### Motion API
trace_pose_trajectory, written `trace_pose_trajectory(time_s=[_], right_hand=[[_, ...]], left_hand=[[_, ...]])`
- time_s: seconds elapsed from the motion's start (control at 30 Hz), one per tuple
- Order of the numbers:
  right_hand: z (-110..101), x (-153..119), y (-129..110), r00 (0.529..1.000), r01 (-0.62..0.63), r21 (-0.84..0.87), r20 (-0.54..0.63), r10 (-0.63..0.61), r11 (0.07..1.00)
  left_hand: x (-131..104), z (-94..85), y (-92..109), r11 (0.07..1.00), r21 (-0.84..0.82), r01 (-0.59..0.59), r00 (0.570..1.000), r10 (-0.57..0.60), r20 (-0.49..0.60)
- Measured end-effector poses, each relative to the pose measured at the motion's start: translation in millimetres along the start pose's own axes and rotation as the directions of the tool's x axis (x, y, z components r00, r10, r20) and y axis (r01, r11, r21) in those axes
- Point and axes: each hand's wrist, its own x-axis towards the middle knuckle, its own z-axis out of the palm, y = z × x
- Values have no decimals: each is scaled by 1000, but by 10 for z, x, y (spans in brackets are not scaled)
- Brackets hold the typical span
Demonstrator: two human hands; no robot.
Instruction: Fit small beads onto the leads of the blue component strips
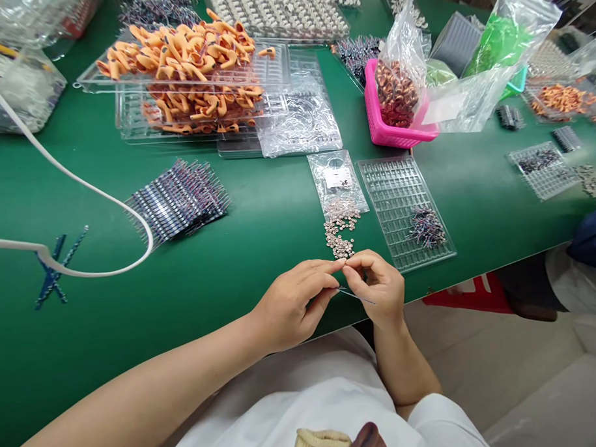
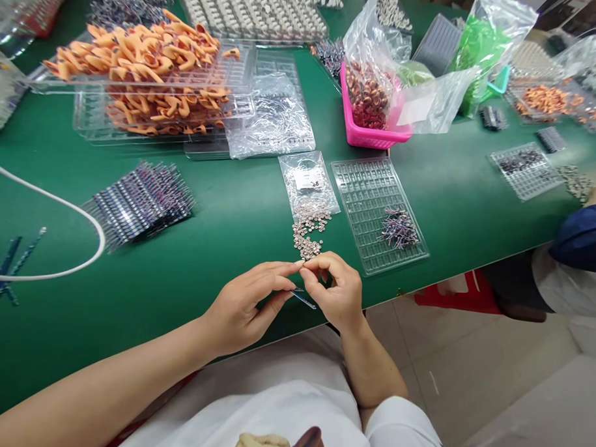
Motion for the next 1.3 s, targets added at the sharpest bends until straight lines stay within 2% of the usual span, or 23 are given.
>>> trace_pose_trajectory(time_s=[0.27, 0.5, 0.57, 0.67, 0.77, 0.83, 0.87, 0.93, 1.07, 1.3], right_hand=[[25, -21, -24, 999, 23, -42, -36, -24, 999], [26, -13, -29, 998, 46, -72, -49, -50, 996], [23, -13, -22, 997, 46, -70, -57, -50, 996], [11, -19, -4, 996, 46, -52, -72, -50, 998], [-5, -24, 8, 997, 47, -20, -66, -49, 999], [-12, -22, 7, 998, 51, 9, -39, -51, 999], [-14, -19, 4, 998, 56, 23, -20, -55, 998], [-14, -13, -4, 998, 65, 41, 21, -66, 997], [-7, -10, -16, 996, 63, 34, 64, -65, 997], [-6, -13, -21, 994, 50, 36, 96, -53, 998]], left_hand=[[-6, 34, -33, 988, 93, -121, 990, 127, -60], [-16, 32, -13, 993, 62, -101, 993, 104, -55], [-20, 20, 3, 999, 2, -35, 998, 35, -48], [1, 3, 11, 968, -164, 192, 978, -202, -44], [57, -16, -3, 810, -396, 433, 877, -480, -24], [97, -29, -14, 692, -504, 516, 805, -594, 9], [113, -34, -17, 651, -534, 539, 781, -624, 26], [131, -37, -14, 608, -567, 556, 759, -649, 49], [121, -21, 9, 597, -565, 569, 756, -650, 74], [99, -14, -2, 638, -514, 574, 767, -639, 64]])
